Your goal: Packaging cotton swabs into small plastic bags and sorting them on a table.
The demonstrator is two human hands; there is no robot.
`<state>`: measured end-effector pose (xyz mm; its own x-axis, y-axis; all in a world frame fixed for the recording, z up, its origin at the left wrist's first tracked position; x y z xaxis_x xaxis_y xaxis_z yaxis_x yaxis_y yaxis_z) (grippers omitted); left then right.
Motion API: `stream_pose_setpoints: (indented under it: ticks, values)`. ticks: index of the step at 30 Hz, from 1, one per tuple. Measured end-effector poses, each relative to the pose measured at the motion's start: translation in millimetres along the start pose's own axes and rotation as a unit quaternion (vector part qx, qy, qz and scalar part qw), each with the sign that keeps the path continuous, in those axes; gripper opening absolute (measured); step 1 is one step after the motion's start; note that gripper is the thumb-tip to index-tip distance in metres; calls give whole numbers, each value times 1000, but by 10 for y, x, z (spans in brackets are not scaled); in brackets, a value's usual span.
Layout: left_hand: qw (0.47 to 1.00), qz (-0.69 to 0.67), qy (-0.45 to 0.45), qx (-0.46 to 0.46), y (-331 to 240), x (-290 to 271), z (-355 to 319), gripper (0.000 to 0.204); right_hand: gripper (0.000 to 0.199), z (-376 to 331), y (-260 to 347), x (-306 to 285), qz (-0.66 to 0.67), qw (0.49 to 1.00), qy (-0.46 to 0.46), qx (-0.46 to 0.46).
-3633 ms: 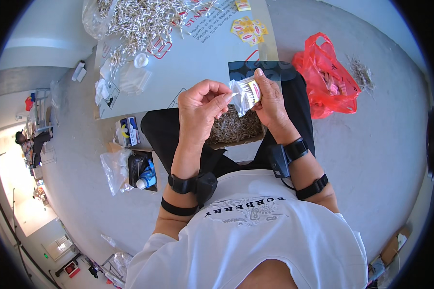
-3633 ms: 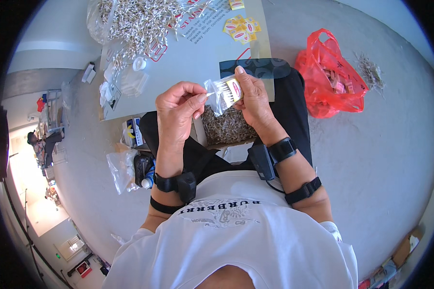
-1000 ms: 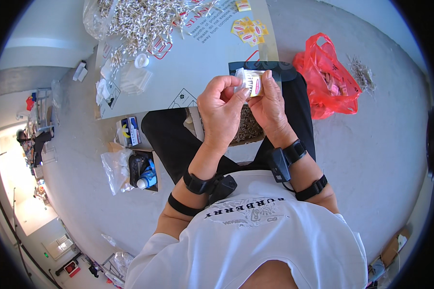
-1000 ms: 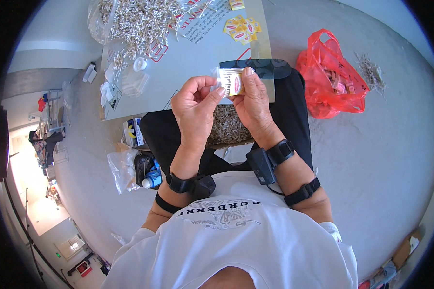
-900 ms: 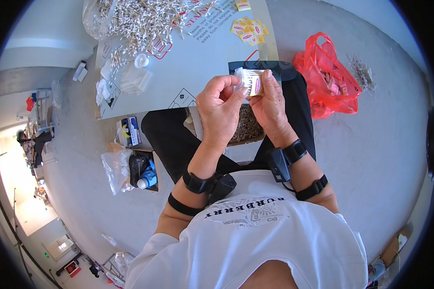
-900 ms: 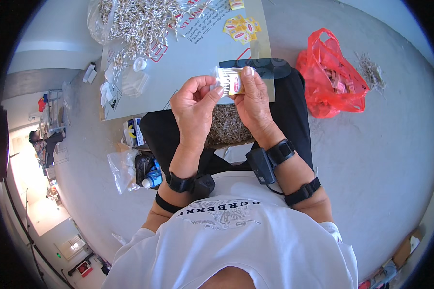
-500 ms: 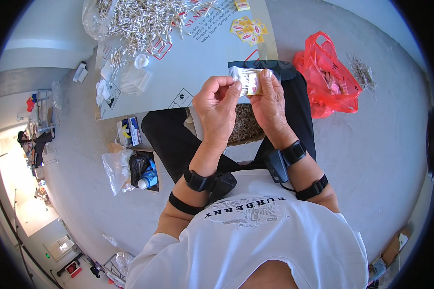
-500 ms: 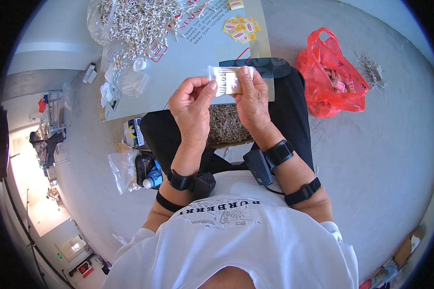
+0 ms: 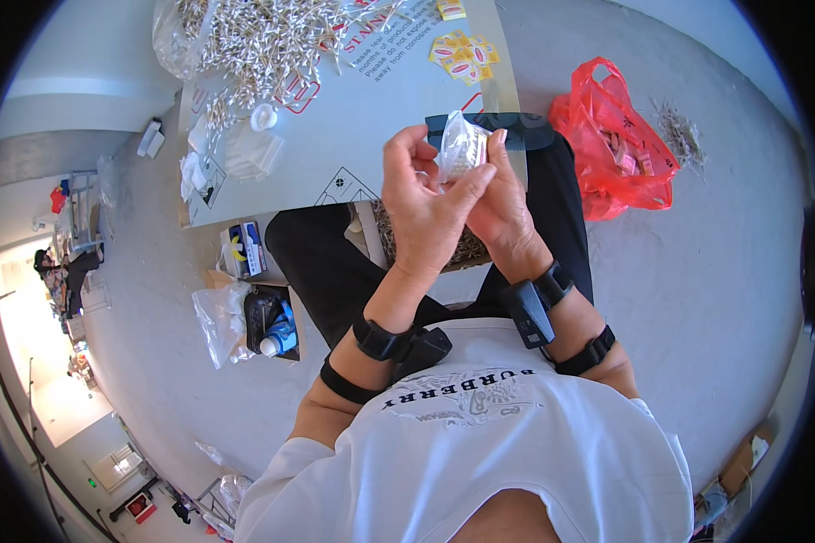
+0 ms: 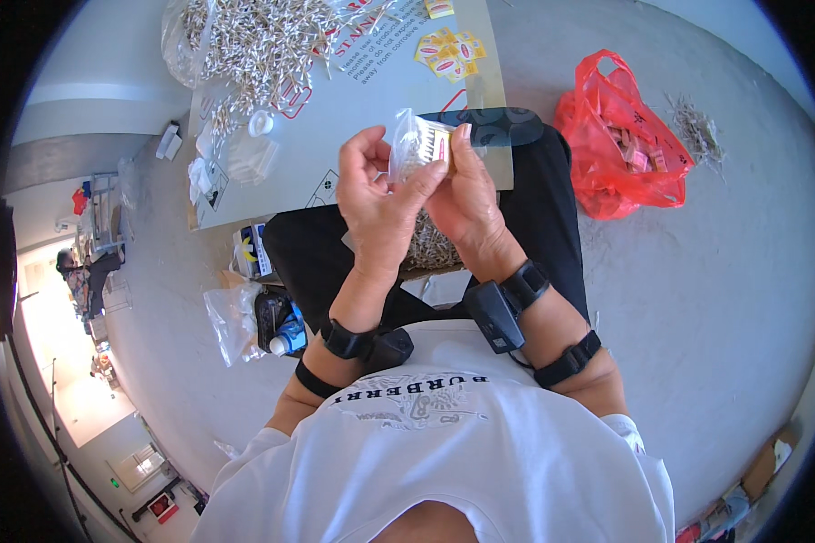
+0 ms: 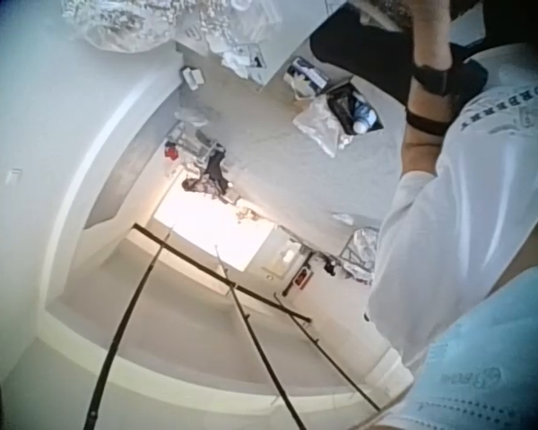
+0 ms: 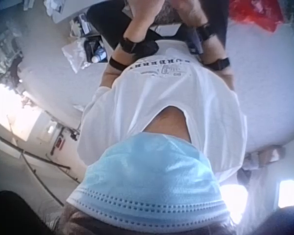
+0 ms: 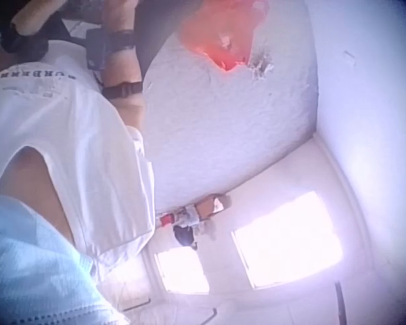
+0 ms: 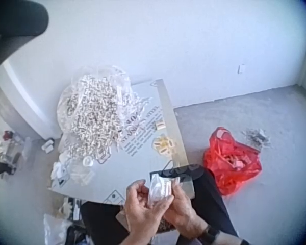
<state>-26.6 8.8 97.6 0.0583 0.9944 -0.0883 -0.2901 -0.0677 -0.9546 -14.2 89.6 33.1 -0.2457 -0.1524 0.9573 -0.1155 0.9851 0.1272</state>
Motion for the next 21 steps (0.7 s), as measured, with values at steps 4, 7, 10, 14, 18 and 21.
stream_pose_setpoints:
  ticks: [4,7,10,14,18,21]
  values:
    - [976,162,49,137,-222,90,30,43,52,-11,-96,-24,51,992,98,63]
    - [955,219,51,193,-310,99,19,36,47,-46,-151,-75,81,990,83,77]
    - [945,215,75,237,-343,128,-6,36,39,-62,-166,-70,113,984,94,102]
    - [943,174,79,273,-368,127,-22,44,34,-86,-124,23,133,978,121,102]
    - [933,183,89,296,-394,142,-27,43,33,-99,-89,50,159,977,115,83]
    - [928,176,84,316,-420,144,-38,41,32,-94,-92,43,183,973,106,92]
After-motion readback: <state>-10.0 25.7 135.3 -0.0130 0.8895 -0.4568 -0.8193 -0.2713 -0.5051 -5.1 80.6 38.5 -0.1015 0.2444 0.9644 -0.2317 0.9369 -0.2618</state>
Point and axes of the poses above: each hand's wrist, its own z-axis towards the middle knuckle, its own x-axis out of the palm, y = z × x, the point moved 6 cm from there along z, towards the middle knuckle, and after that the axes turned 5 degrees about x, right-handed, at the moved point
